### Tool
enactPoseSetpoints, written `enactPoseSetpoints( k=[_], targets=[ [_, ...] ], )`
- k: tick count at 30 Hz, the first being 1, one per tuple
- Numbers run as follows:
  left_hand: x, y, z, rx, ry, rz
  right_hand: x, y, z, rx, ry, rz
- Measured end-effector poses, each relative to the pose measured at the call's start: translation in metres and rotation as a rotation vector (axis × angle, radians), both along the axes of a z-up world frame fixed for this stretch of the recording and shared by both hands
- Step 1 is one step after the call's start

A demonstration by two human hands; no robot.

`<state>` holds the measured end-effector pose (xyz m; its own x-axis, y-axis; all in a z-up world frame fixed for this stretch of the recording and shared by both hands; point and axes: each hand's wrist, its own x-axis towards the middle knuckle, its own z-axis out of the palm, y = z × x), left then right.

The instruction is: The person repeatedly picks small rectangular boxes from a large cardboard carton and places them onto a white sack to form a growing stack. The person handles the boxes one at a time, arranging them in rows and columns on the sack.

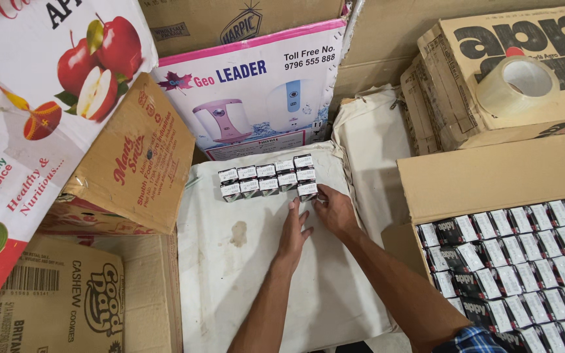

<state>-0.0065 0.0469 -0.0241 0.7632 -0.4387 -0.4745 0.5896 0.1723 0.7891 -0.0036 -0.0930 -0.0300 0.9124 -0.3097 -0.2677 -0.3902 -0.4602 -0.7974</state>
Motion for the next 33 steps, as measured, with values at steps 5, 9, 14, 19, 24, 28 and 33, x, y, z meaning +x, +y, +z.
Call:
enactPoseSetpoints(
  k=[5, 9, 14, 19, 24, 28, 33],
  targets=[
    [-0.007, 0.013, -0.018, 0.096, -0.101, -0.048, -0.013, 0.003, 0.003, -0.052, 0.047, 0.043],
    [-0.013, 0.033, -0.014, 0.244, -0.245, -0.166, -0.024, -0.002, -0.009, -0.118, 0.167, 0.176],
    [-0.027, 0.054, 0.012, 0.295, -0.35, -0.251, -0.056, 0.005, 0.051, -0.046, 0.111, 0.215],
    [-0.042, 0.068, 0.037, 0.295, -0.446, -0.301, -0.089, 0.003, 0.087, -0.019, 0.098, 0.219],
    [-0.057, 0.068, 0.075, 0.333, -0.54, -0.397, -0.124, -0.005, 0.125, 0.022, 0.033, 0.19],
    [-0.071, 0.058, 0.107, 0.298, -0.609, -0.446, -0.148, -0.013, 0.156, 0.011, -0.001, 0.188],
    [-0.095, 0.039, 0.136, 0.276, -0.713, -0.503, -0.182, -0.044, 0.164, 0.014, -0.155, 0.184]
  ],
)
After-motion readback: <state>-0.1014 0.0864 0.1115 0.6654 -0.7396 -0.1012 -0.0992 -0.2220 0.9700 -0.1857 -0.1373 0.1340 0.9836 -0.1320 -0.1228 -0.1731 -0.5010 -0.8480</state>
